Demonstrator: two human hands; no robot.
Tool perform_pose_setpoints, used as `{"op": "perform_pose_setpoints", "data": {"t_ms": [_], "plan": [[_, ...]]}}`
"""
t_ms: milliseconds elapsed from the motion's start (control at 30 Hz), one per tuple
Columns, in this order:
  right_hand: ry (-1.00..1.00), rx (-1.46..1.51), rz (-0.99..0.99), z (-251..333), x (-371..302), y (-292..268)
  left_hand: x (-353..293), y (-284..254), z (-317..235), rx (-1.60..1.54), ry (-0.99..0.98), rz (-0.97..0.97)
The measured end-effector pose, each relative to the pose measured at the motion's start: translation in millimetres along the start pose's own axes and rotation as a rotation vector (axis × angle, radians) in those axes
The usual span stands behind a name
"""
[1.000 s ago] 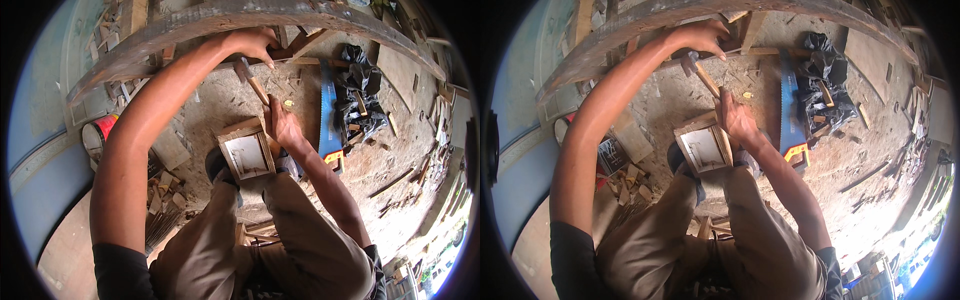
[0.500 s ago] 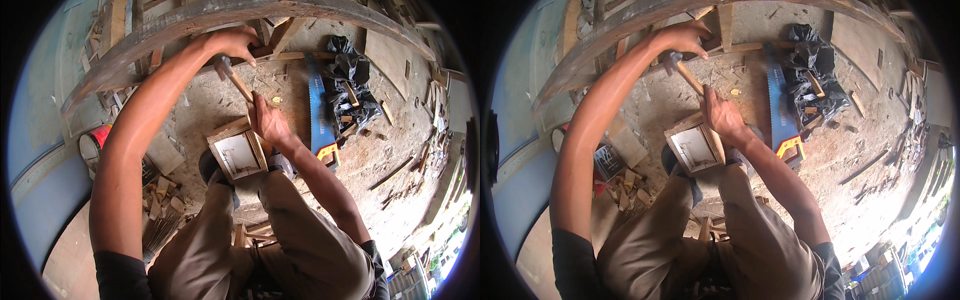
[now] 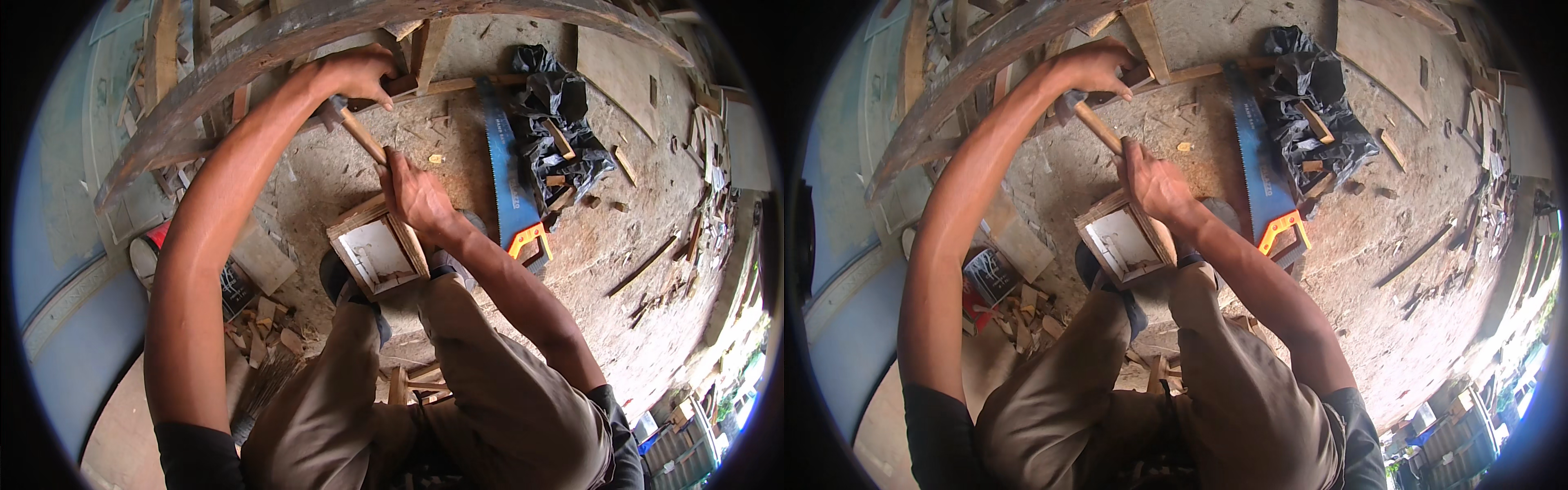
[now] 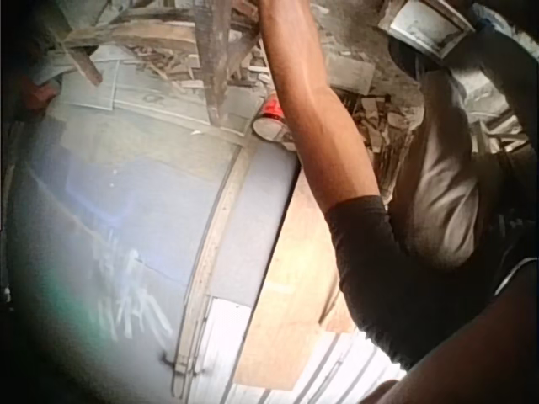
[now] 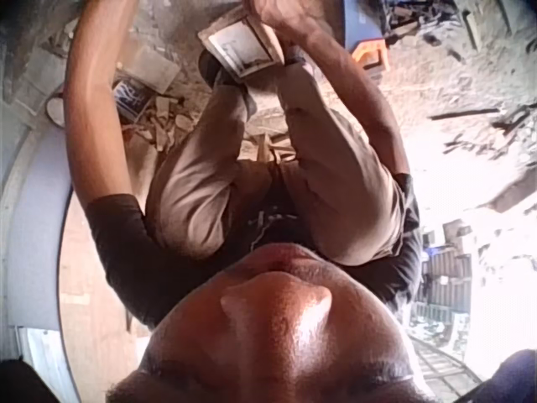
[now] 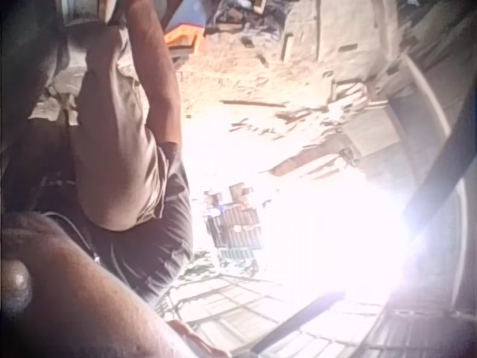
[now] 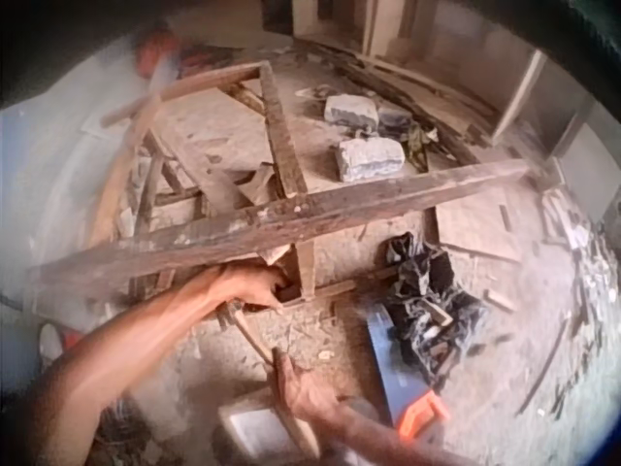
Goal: The person sits on the floor and uses a hammer to drive nails into a wooden frame structure. They repeatedly position nails and strike them to secure the pieces together.
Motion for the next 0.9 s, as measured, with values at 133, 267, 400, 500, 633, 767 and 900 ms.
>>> {"op": "perform_pose_setpoints", "data": {"t_ms": [133, 267, 400, 500, 633, 767, 900], "plan": [[0.096, -0.006, 0.114, -5.8, 4.3, 9.9, -0.2, 2.8, 5.0, -0.054, 0.039, -0.031], [-0.103, -0.081, -0.068, -3.7, -3.8, 10.3, -2.3, -2.5, -3.0, -0.086, 0.048, -0.015], [0.001, 0.001, 0.001, -8.3, -2.4, 12.9, -5.0, 2.3, 5.1, -0.134, 0.063, -0.020], [-0.025, -0.008, 0.005, -10.4, -10.0, 10.7, -0.9, 0.8, 2.8, -0.113, 0.058, 0.038], [0.068, 0.040, -0.009, -13.3, -15.6, 13.2, -1.0, 2.8, 6.0, -0.097, 0.063, -0.019], [0.023, 0.069, -0.023, -12.6, -18.7, 3.9, -6.7, 6.4, 4.9, -0.124, 0.075, -0.049], [0.105, 0.047, 0.017, -27.1, -18.3, 16.5, -7.0, 3.7, 3.4, -0.097, 0.084, -0.074]]}}
Point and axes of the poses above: each hand's wrist, its own x-axis towards the middle knuckle, its own y-axis out of the palm, z = x × y, the point moved 4 cm from there along x, towards the middle knuckle, and after that the axes turned 8 degrees about -y, right-handed, at the moved point
